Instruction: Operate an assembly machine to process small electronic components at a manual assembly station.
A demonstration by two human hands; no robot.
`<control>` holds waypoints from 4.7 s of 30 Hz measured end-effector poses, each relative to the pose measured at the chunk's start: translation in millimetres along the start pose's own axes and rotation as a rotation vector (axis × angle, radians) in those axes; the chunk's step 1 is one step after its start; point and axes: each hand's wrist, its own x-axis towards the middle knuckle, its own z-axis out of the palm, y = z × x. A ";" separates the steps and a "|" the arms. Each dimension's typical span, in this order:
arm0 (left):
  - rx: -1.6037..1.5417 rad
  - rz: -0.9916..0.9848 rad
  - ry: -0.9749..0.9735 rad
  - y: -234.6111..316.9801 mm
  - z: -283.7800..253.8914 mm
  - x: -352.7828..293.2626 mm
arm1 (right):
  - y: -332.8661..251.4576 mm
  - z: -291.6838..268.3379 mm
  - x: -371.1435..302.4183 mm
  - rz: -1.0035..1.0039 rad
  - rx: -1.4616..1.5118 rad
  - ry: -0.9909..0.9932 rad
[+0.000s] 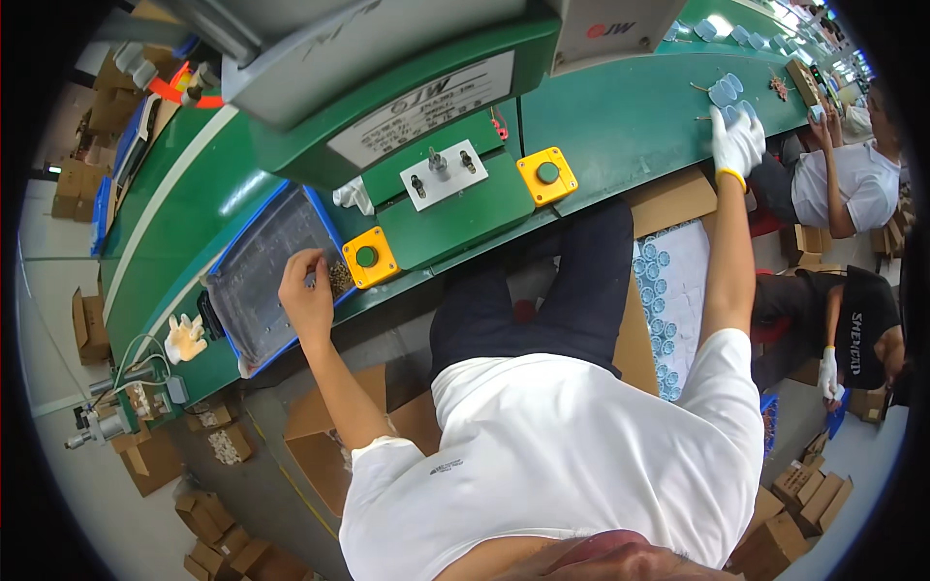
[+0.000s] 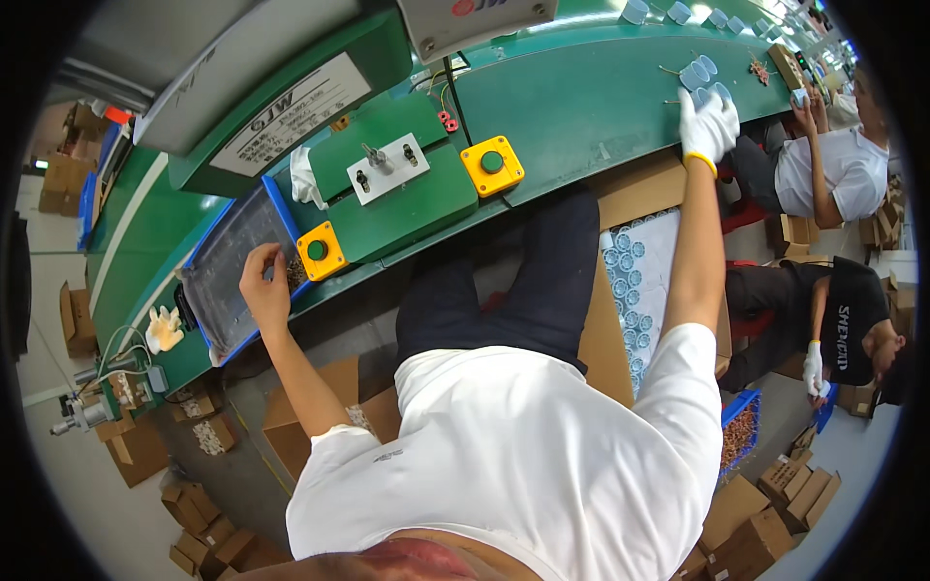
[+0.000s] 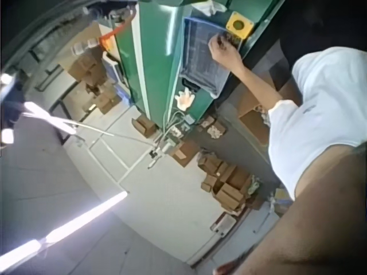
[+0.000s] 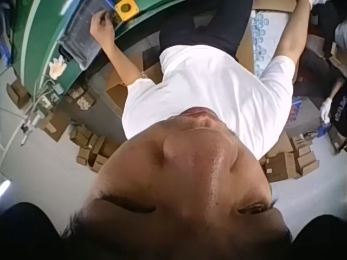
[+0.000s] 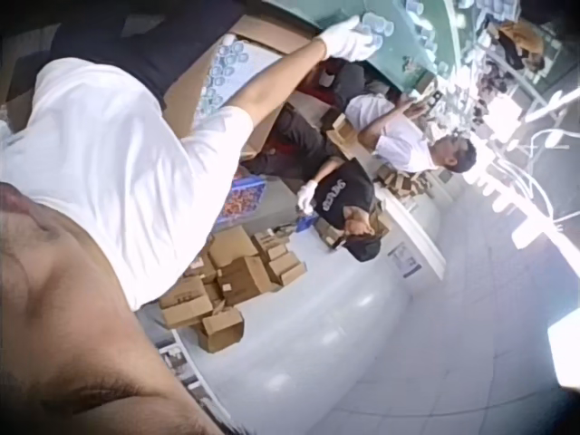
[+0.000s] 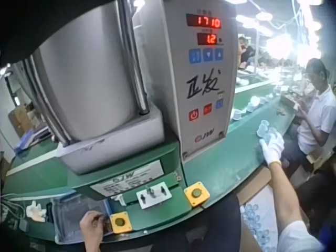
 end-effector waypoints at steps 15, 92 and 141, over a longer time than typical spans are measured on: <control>0.026 -0.152 -0.014 -3.5 1.0 -3.4 | -278.5 -279.2 -152.6 -0.361 1.566 -0.377; -0.185 0.171 -0.002 116.9 41.6 -1.8 | -190.6 -105.4 -177.9 0.173 1.920 -0.653; 0.031 0.089 0.174 56.5 42.9 -41.9 | -211.0 -157.9 -157.2 -0.587 1.502 -0.087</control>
